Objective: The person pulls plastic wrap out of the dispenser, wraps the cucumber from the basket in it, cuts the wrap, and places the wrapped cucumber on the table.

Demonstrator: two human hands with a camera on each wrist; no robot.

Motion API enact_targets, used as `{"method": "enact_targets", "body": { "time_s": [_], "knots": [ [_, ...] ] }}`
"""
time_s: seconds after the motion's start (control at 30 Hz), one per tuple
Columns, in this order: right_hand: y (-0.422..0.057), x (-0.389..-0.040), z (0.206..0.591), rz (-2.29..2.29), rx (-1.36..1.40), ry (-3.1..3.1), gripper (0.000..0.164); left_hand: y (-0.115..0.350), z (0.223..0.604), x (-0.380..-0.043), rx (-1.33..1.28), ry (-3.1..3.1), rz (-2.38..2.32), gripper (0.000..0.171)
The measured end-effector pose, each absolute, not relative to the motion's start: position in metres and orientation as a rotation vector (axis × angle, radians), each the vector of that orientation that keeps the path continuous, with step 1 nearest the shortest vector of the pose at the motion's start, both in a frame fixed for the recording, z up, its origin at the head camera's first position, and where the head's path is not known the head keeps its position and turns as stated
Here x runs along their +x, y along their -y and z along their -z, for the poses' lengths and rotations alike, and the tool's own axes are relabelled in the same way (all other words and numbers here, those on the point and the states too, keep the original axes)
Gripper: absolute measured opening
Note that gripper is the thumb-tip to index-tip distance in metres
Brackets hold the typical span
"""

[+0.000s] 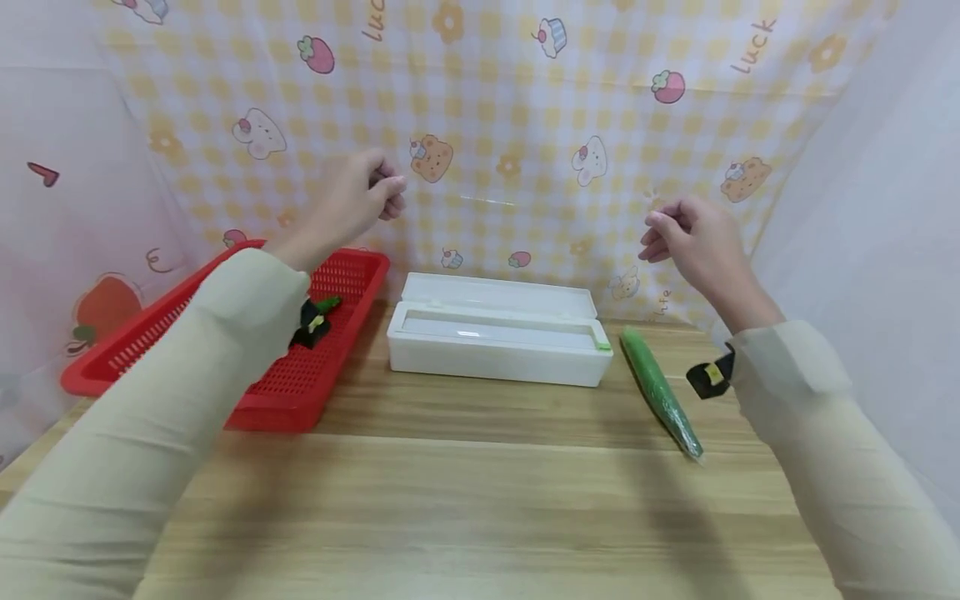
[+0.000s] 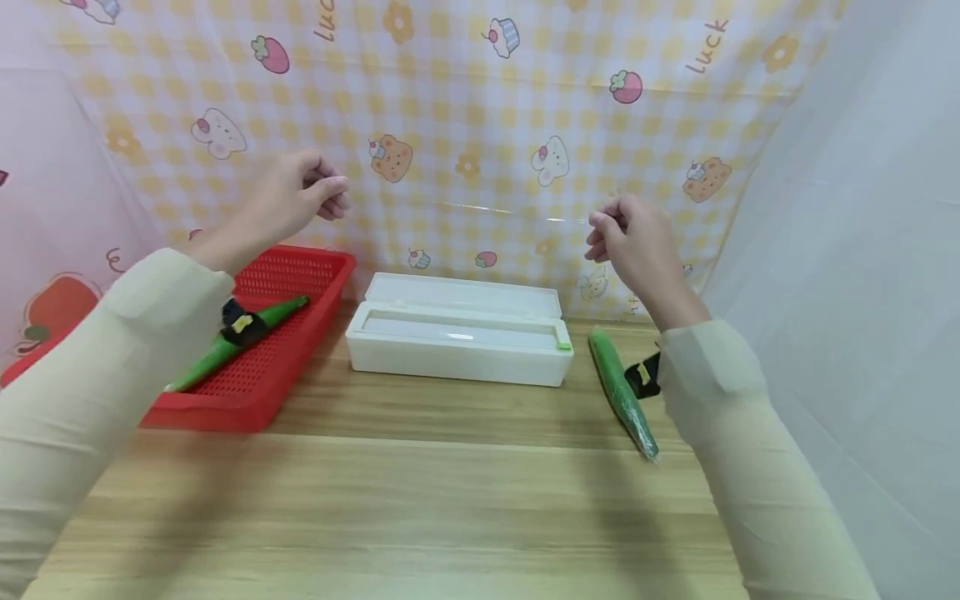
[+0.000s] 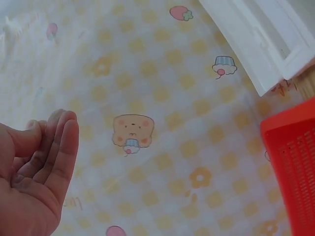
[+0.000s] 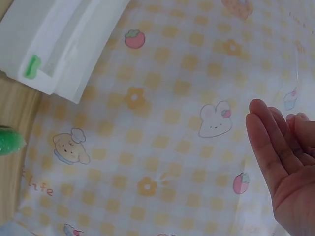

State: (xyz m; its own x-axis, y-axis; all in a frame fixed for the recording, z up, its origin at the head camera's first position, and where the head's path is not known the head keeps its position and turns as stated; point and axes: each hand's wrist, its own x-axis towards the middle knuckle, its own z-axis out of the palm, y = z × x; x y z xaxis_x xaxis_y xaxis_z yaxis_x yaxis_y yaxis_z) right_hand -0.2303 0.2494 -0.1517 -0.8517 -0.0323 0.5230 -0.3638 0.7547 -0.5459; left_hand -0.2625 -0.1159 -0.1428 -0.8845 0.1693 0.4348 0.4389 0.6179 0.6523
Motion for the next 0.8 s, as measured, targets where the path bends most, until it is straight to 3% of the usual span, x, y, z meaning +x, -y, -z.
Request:
{"method": "enact_targets", "body": {
  "time_s": [0.27, 0.57, 0.8],
  "knots": [
    [-0.254, -0.184, 0.164, -0.726, 0.398, 2.515, 0.032, 0.131, 0.152, -0.218, -0.638, 2.552, 0.918, 0.016],
    [-0.262, -0.141, 0.199, -0.629, 0.615, 2.488, 0.009, 0.145, 0.183, -0.172, -0.83, 2.488, 0.739, 0.005],
    [-0.264, -0.11, 0.233, -0.513, 0.683, 2.537, 0.008, 0.153, 0.218, -0.147, -1.013, 2.47, 0.632, 0.009]
  ]
}}
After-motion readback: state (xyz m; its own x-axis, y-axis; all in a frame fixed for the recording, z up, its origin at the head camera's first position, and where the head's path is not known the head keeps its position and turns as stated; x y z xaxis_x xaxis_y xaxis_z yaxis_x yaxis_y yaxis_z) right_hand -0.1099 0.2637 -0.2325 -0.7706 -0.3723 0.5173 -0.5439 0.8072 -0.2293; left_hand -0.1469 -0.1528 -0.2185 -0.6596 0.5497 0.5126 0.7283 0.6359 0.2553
